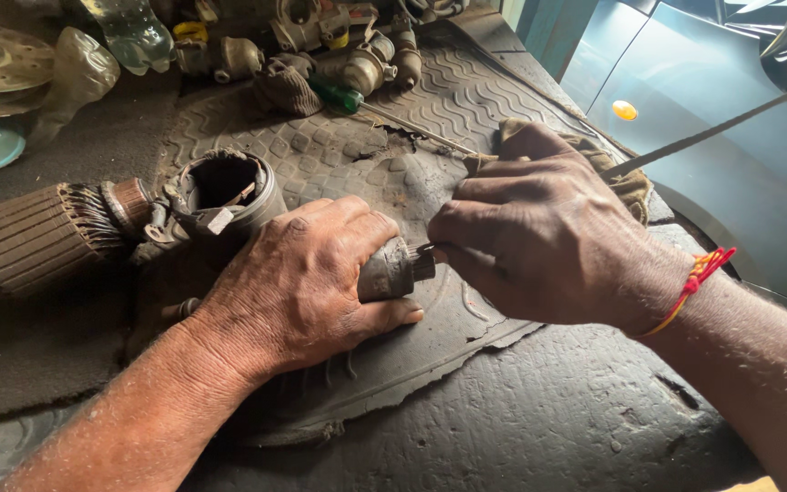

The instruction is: The person holds a cylindrical motor component on a workbench and uses a small metal tool to scrape and clean the shaft area. They then use a flat metal file to smooth the shaft surface. The person continues to clean and file the component throughout the clip.

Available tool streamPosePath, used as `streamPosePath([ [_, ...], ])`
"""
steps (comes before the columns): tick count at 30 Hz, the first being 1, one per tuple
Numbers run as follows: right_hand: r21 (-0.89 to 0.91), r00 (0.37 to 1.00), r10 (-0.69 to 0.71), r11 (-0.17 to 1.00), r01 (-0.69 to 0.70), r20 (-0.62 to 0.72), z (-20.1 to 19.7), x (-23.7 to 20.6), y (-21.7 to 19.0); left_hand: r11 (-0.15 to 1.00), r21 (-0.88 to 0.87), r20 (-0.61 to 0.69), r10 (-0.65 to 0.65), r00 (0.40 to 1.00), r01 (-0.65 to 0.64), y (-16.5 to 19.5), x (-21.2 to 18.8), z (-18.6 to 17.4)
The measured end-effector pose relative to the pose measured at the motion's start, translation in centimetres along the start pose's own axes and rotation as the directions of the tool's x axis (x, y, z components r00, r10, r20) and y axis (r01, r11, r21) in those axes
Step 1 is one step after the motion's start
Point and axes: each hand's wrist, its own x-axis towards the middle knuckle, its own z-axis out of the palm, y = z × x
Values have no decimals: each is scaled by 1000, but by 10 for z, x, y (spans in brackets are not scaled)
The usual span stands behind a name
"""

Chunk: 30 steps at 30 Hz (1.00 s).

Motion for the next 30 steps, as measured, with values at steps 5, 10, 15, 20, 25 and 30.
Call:
streamPosePath([
  [5, -63, 999, 16, 998, -14, 41, 0, 3, -5, 1000, -3, -35, 30, 999, -30, 3, 1, -1],
  [10, -102, 995, 41, 994, -32, 92, 3, -3, -1, 998, 11, 62, -67, 996, 66, 9, 4, -7],
  [15, -338, 903, 278, 927, -164, 326, 4, -7, 10, 990, -50, 90, -129, 988, 133, 8, 2, -14],
  [20, -257, 975, 212, 947, -191, 58, -4, -9, 18, 997, -16, 100, -80, 992, 82, 4, 0, -10],
  [25, -171, 990, 141, 975, -140, -4, -5, -9, 10, 980, -99, 86, -167, 982, 175, 4, 3, -8],
  [30, -128, 994, 107, 986, -106, 0, -8, -7, 3, 929, -196, 185, -279, 942, 314, 10, 4, -17],
])
